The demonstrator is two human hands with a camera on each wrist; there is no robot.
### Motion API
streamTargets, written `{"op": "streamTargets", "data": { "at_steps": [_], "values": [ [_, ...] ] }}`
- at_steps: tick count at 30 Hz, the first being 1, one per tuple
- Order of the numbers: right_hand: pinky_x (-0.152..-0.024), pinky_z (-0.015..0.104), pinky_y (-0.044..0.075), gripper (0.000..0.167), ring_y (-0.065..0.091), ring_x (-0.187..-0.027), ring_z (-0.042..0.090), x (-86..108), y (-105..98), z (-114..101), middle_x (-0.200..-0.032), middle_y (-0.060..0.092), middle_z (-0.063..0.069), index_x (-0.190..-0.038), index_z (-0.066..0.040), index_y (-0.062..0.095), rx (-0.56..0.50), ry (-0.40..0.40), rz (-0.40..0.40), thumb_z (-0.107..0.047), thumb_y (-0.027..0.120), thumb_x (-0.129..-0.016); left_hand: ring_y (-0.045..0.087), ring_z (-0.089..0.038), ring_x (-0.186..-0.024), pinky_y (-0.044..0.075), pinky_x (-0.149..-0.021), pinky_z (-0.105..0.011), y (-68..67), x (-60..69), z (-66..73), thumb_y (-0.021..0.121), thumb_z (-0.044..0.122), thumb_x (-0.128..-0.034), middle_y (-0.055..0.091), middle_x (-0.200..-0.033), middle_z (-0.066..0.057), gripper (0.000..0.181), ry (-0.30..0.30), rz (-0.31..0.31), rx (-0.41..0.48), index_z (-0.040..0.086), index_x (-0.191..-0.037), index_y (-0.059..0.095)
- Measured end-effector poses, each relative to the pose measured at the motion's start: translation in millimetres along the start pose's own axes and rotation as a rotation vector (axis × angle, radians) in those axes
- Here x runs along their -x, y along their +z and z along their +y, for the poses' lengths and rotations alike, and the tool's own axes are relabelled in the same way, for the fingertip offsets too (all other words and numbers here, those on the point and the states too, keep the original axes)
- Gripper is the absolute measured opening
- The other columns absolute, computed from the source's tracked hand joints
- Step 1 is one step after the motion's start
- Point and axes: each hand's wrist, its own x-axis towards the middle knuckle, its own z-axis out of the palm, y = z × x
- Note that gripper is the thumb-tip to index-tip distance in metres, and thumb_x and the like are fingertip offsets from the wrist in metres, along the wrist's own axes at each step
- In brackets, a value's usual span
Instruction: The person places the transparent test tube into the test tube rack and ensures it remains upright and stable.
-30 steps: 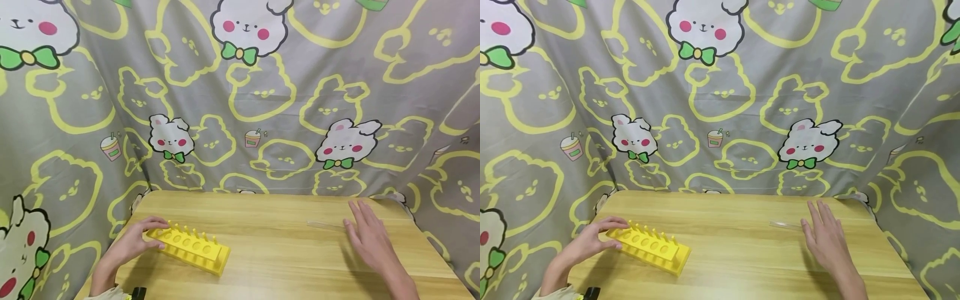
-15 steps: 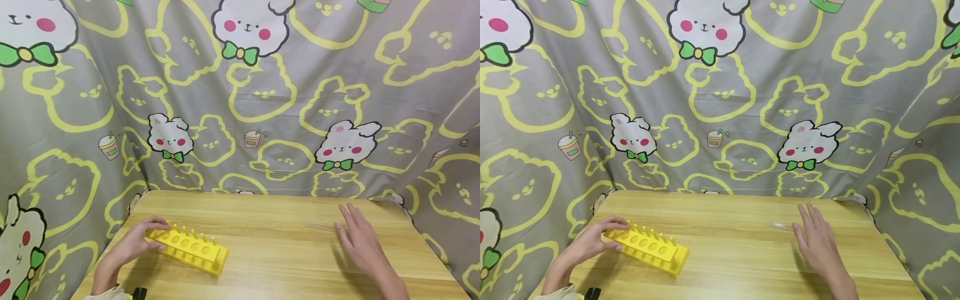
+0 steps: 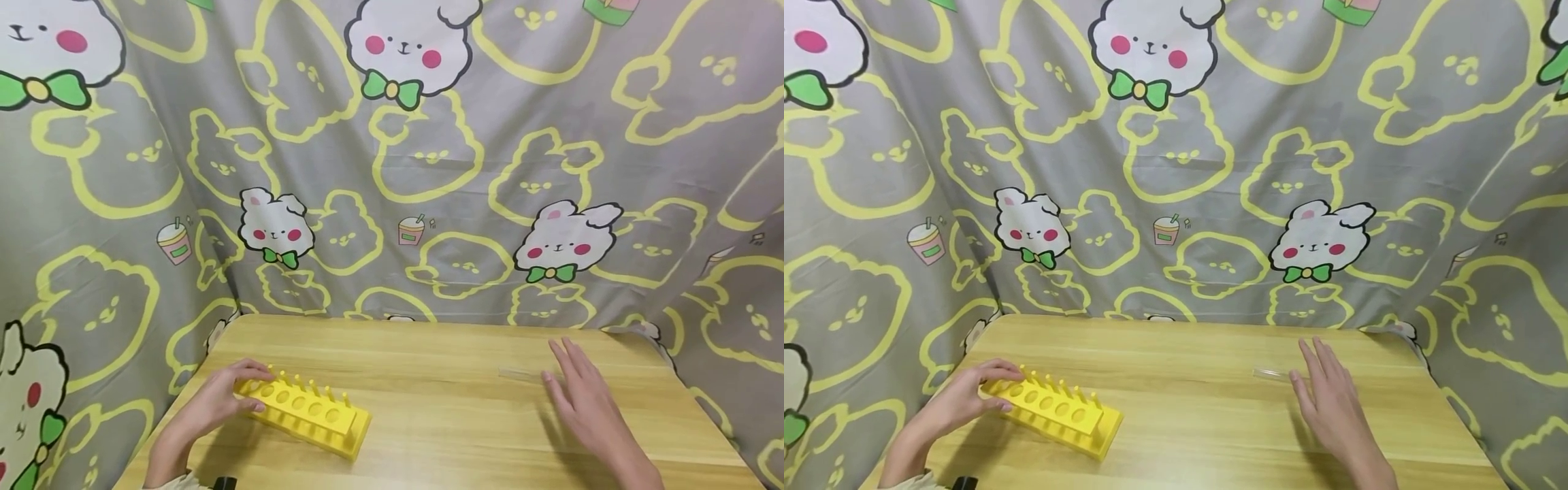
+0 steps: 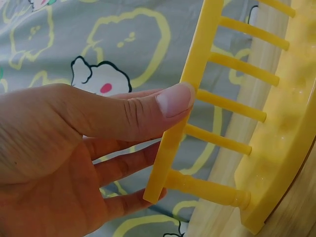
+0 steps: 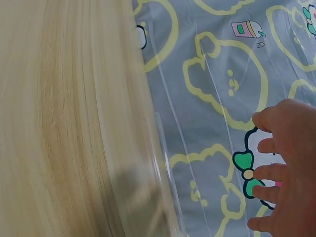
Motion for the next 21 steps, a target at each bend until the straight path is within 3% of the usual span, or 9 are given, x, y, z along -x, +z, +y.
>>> {"op": "streamTargets", "data": {
  "at_steps": [7, 15, 21],
  "values": [
    [-0.11, 0.078, 0.024, 0.058, 0.033, -0.138, 0.059, -2.5, 2.8, -4.7, -0.159, 0.031, 0.032, -0.156, -0.004, 0.039, -0.024, -0.026, 0.019, -0.019, 0.06, -0.104, 0.064, -0.04, -0.113, 0.057, -0.092, -0.052, -3.6, 0.0, 0.9, 0.088, 0.012, -0.0769, 0.071, -0.12, -0.008, 0.04, -0.02, 0.017, 0.003, 0.006, -0.115, 0.077],
    [-0.102, 0.081, 0.031, 0.062, 0.036, -0.137, 0.057, -1.7, 3.1, -13.4, -0.159, 0.034, 0.028, -0.159, -0.012, 0.038, -0.061, -0.032, 0.015, -0.018, 0.064, -0.103, 0.063, -0.042, -0.116, 0.051, -0.097, -0.062, -3.4, -5.2, 3.2, 0.087, 0.01, -0.0776, 0.071, -0.121, -0.012, 0.04, -0.016, 0.006, 0.001, 0.004, -0.116, 0.076],
    [-0.093, 0.08, 0.04, 0.063, 0.04, -0.134, 0.055, -2.0, 9.4, -21.1, -0.156, 0.039, 0.027, -0.157, -0.013, 0.042, -0.068, -0.059, -0.008, -0.016, 0.069, -0.1, 0.064, -0.04, -0.114, 0.055, -0.095, -0.053, -2.9, -0.7, 2.6, 0.086, 0.009, -0.0789, 0.07, -0.12, -0.011, 0.039, -0.021, -0.006, 0.013, 0.003, -0.116, 0.076]
  ]
}}
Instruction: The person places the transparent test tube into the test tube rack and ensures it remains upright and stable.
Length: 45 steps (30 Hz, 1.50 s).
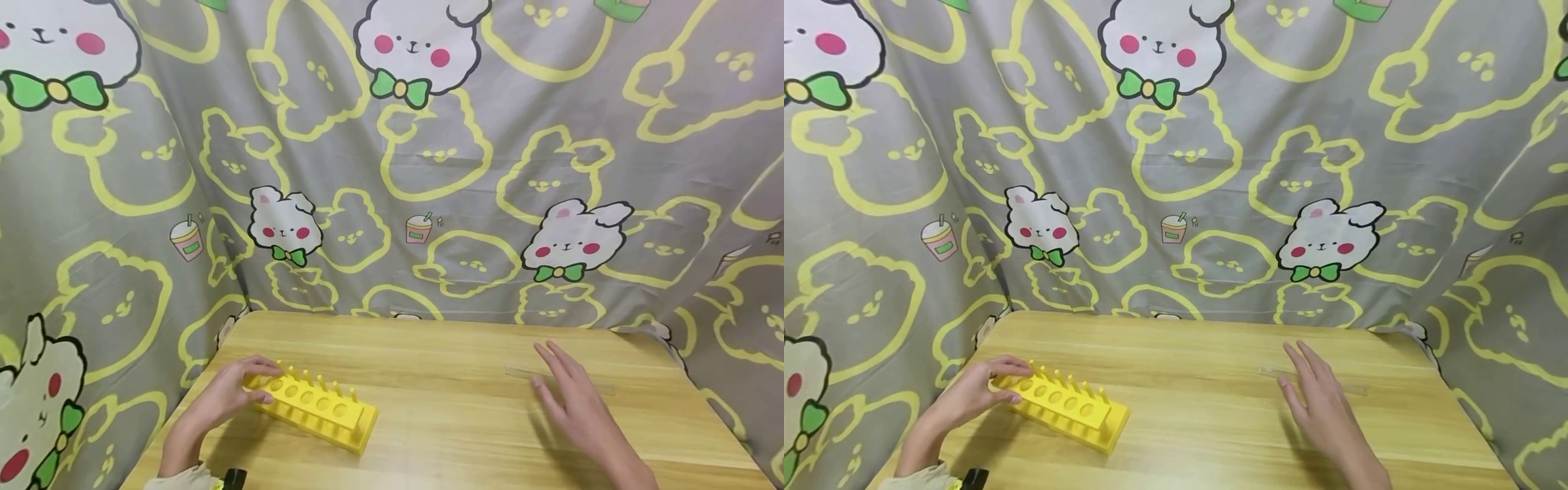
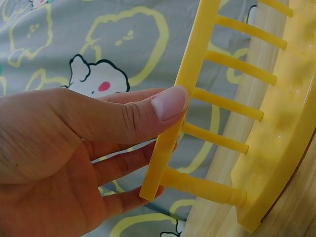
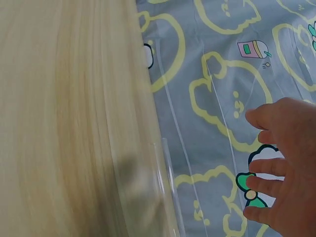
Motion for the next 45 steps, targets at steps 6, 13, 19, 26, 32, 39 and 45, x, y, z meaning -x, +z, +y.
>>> {"op": "streamTargets", "data": {
  "at_steps": [6, 13, 19, 26, 32, 39, 45],
  "values": [
    [-0.093, 0.074, 0.045, 0.063, 0.047, -0.131, 0.05, -0.9, 10.6, -7.6, -0.15, 0.047, 0.024, -0.152, -0.01, 0.049, -0.003, -0.071, 0.029, -0.01, 0.075, -0.094, 0.063, -0.041, -0.113, 0.058, -0.092, -0.048, 0.8, 2.0, -2.1, 0.085, 0.009, -0.0806, 0.07, -0.121, -0.012, 0.038, 0.001, -0.013, 0.028, 0.002, -0.117, 0.076],
    [-0.098, 0.061, 0.049, 0.066, 0.051, -0.132, 0.039, -3.5, 18.8, -23.0, -0.147, 0.053, 0.014, -0.152, -0.014, 0.05, -0.007, -0.112, 0.036, -0.007, 0.077, -0.092, 0.063, -0.041, -0.113, 0.058, -0.092, -0.046, 1.4, -0.1, -2.9, 0.084, 0.007, -0.0808, 0.07, -0.121, -0.014, 0.038, 0.004, -0.017, 0.036, 0.001, -0.117, 0.076],
    [-0.112, 0.008, 0.026, 0.064, 0.054, -0.131, 0.032, -3.9, 29.3, -40.2, -0.146, 0.055, 0.008, -0.151, -0.015, 0.051, -0.049, -0.152, 0.03, -0.007, 0.076, -0.092, 0.064, -0.04, -0.112, 0.058, -0.093, -0.048, 4.6, 1.9, -3.5, 0.085, 0.008, -0.08, 0.07, -0.12, -0.011, 0.039, 0.004, -0.016, 0.035, 0.001, -0.117, 0.076],
    [-0.105, 0.037, 0.052, 0.063, 0.055, -0.131, 0.026, -5.8, 43.4, -63.3, -0.146, 0.055, 0.002, -0.152, -0.019, 0.049, -0.1, -0.167, -0.037, -0.013, 0.075, -0.095, 0.064, -0.039, -0.113, 0.058, -0.092, -0.044, 4.4, 8.6, -3.5, 0.085, 0.01, -0.0811, 0.07, -0.12, -0.009, 0.038, -0.002, -0.023, 0.044, 0.002, -0.117, 0.076],
    [-0.098, 0.051, 0.056, 0.063, 0.056, -0.13, 0.024, -10.3, 56.2, -82.8, -0.145, 0.056, 0.006, -0.151, -0.018, 0.05, -0.145, -0.213, -0.067, -0.012, 0.076, -0.094, 0.064, -0.041, -0.112, 0.058, -0.092, -0.047, -0.4, 8.6, -1.3, 0.085, 0.008, -0.0795, 0.07, -0.12, -0.01, 0.039, -0.007, -0.017, 0.024, 0.003, -0.117, 0.076],
    [-0.099, 0.047, 0.056, 0.062, 0.055, -0.132, 0.021, -14.8, 69.5, -103.2, -0.147, 0.054, 0.0, -0.15, -0.02, 0.05, -0.172, -0.234, -0.101, -0.015, 0.076, -0.095, 0.064, -0.039, -0.112, 0.057, -0.094, -0.051, -0.7, 2.9, -0.5, 0.085, 0.01, -0.0795, 0.071, -0.119, -0.007, 0.039, 0.01, -0.009, 0.006, 0.004, -0.117, 0.076],
    [-0.102, 0.046, 0.055, 0.06, 0.053, -0.134, 0.02, -22.0, 78.0, -119.4, -0.148, 0.052, -0.001, -0.152, -0.022, 0.047, -0.228, -0.232, -0.145, -0.019, 0.073, -0.098, 0.064, -0.039, -0.113, 0.055, -0.095, -0.052, 1.3, 1.2, -1.6, 0.085, 0.009, -0.0798, 0.071, -0.119, -0.007, 0.039, 0.007, -0.008, 0.007, 0.004, -0.117, 0.076]
  ]
}}
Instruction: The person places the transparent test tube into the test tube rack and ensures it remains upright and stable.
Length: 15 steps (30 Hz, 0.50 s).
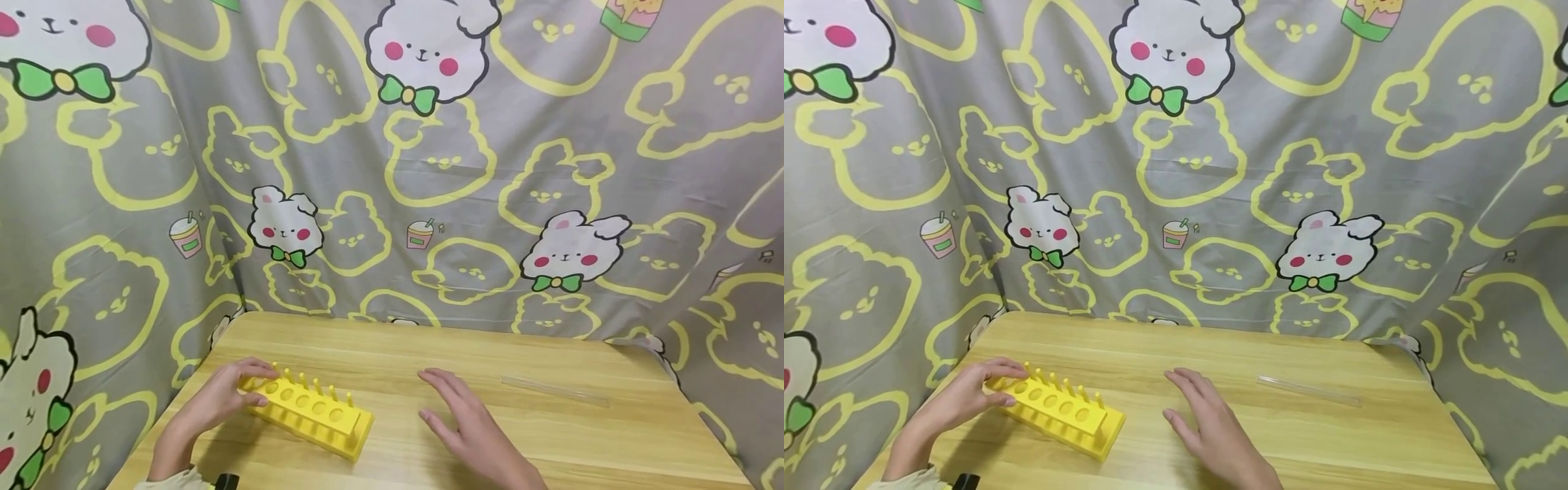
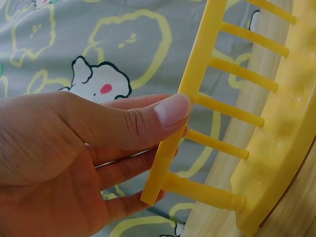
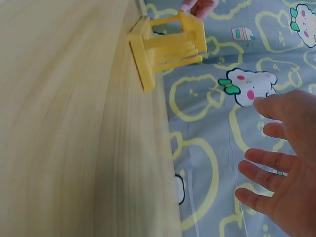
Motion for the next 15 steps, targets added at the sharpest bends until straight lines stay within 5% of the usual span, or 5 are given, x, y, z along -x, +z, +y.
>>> {"op": "streamTargets", "data": {
  "at_steps": [15],
  "values": [
    [-0.103, 0.043, 0.054, 0.056, 0.054, -0.131, 0.017, -18.7, 24.5, -23.2, -0.143, 0.054, -0.002, -0.147, -0.02, 0.053, -0.044, -0.036, -0.015, -0.023, 0.076, -0.096, 0.062, -0.043, -0.115, 0.052, -0.096, -0.063, 0.6, 0.9, 1.9, 0.086, 0.008, -0.078, 0.071, -0.119, -0.01, 0.039, 0.009, 0.015, 0.005, 0.005, -0.115, 0.075]
  ]
}}
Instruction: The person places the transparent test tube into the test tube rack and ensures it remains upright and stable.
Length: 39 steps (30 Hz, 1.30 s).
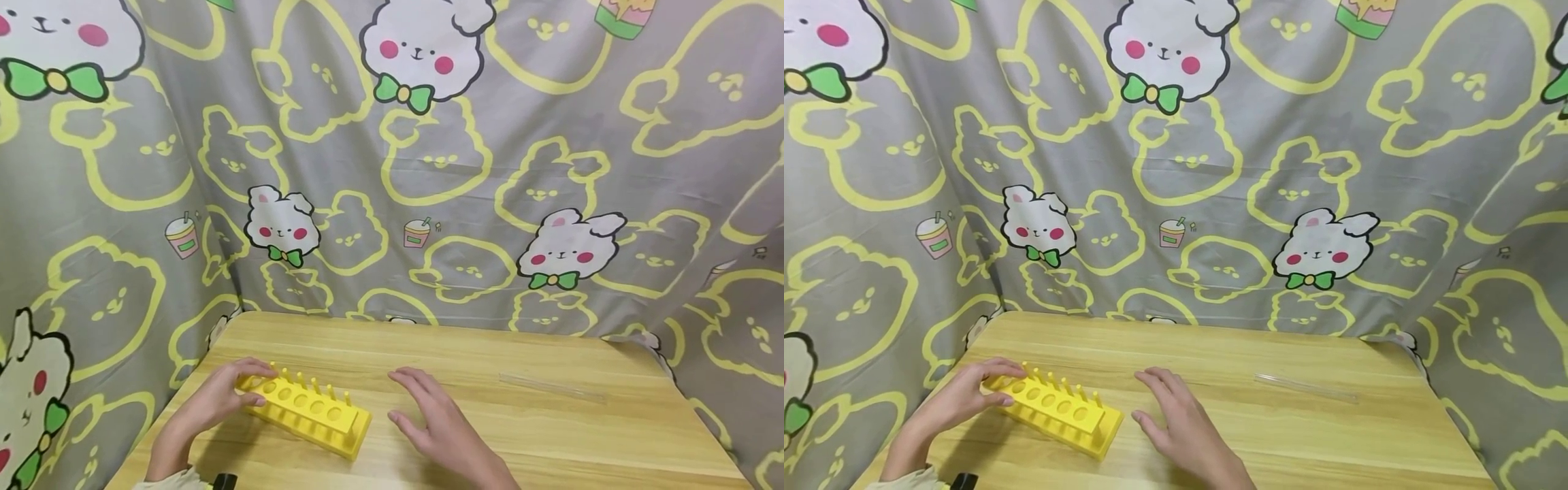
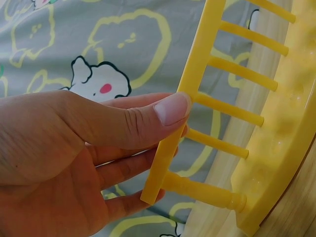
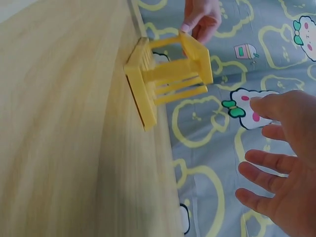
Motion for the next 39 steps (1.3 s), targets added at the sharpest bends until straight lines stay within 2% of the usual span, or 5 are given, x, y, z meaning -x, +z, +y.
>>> {"op": "streamTargets", "data": {
  "at_steps": [7, 17, 27, 39],
  "values": [
    [-0.106, 0.04, 0.052, 0.054, 0.052, -0.131, 0.015, -9.4, 17.7, -11.2, -0.143, 0.053, -0.005, -0.145, -0.018, 0.054, -0.021, 0.016, -0.058, -0.029, 0.075, -0.096, 0.063, -0.042, -0.115, 0.051, -0.096, -0.063, -1.0, -0.1, -0.4, 0.086, 0.009, -0.0776, 0.071, -0.119, -0.009, 0.039, -0.005, 0.009, 0.001, 0.007, -0.115, 0.075],
    [-0.102, 0.038, 0.055, 0.051, 0.056, -0.125, 0.017, -18.3, 39.2, -22.4, -0.137, 0.057, 0.001, -0.14, -0.01, 0.058, -0.029, -0.052, -0.027, -0.028, 0.076, -0.095, 0.064, -0.041, -0.114, 0.053, -0.095, -0.06, 0.3, -1.4, -1.4, 0.086, 0.008, -0.078, 0.071, -0.119, -0.007, 0.04, 0.006, 0.001, -0.019, 0.007, -0.116, 0.075],
    [-0.098, 0.033, 0.056, 0.053, 0.057, -0.12, 0.015, -23.3, 53.8, -32.1, -0.131, 0.059, -0.001, -0.137, -0.01, 0.06, -0.037, -0.06, -0.022, -0.031, 0.079, -0.092, 0.064, -0.042, -0.113, 0.053, -0.094, -0.061, -0.4, -0.2, -2.6, 0.086, 0.009, -0.0777, 0.071, -0.119, -0.008, 0.041, 0.007, -0.005, -0.011, 0.008, -0.117, 0.075],
    [-0.09, 0.019, 0.056, 0.045, 0.062, -0.105, 0.009, -28.1, 68.0, -42.6, -0.116, 0.063, -0.002, -0.125, -0.005, 0.069, -0.012, -0.036, -0.045, -0.027, 0.084, -0.088, 0.065, -0.04, -0.111, 0.057, -0.091, -0.053, 0.9, -0.9, -3.5, 0.086, 0.008, -0.0779, 0.071, -0.118, -0.008, 0.04, 0.009, -0.013, -0.029, 0.008, -0.117, 0.076]
  ]
}}
